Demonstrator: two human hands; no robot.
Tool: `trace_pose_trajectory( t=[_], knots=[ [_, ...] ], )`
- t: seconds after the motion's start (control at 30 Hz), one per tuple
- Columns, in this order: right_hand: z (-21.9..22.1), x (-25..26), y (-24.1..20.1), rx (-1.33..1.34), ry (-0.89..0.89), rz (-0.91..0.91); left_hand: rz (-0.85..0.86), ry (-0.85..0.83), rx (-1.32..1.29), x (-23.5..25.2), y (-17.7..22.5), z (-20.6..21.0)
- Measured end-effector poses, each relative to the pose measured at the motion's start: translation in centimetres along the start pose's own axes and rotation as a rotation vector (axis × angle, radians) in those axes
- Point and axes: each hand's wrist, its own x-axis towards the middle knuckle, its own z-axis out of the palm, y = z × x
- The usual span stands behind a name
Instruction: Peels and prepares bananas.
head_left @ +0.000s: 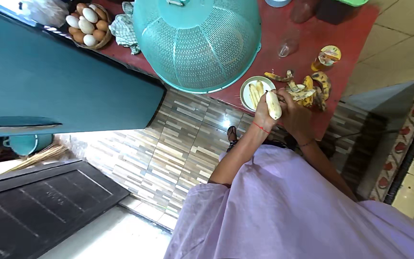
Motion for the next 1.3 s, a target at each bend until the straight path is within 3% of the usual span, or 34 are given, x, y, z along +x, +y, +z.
trace_pose_trajectory(
  t=[0.17,0.27,0.33,0.47,0.6,0.67,0.77,0.93,1.0,1.13,1.3],
  knots=[
    [1.0,0.6,0.0,-0.053,-0.076,-0.042,0.107,0.040,0.078,0.8,0.7,-1.5],
    [2.4,2.3,0.3,-0.085,-0.001,-0.105,0.251,0.117,0.235,1.5,1.6,-1.9],
    [3.1,3.3,0.5,-0.111,0.028,-0.093,0.412,0.124,0.478,2.1,2.2,-2.3],
    [1.8,3.2,-0.6,-0.218,-0.145,-0.001,0.732,0.215,1.082,4.5,3.7,-3.5],
    [2.5,3.0,0.3,-0.216,-0.121,-0.004,0.777,0.312,1.420,6.8,4.3,-4.2],
    [2.2,3.1,0.8,-0.130,-0.069,-0.009,0.775,0.337,1.447,6.9,4.1,-4.3],
    [0.0,3.7,2.1,0.029,-0.084,0.136,0.795,0.309,1.427,6.5,3.7,-4.6],
    [-2.6,4.1,10.2,0.070,0.121,0.379,0.832,0.221,1.304,5.6,3.2,-4.3],
    [-3.3,3.9,11.9,0.085,0.100,0.469,0.822,0.185,1.259,5.3,2.7,-3.8],
    [-2.3,3.5,12.3,0.075,-0.016,0.564,0.742,0.113,1.234,5.0,1.3,-3.6],
    [0.7,3.4,12.3,0.043,0.049,0.535,0.685,0.093,1.256,5.0,-0.1,-4.0]
  ],
)
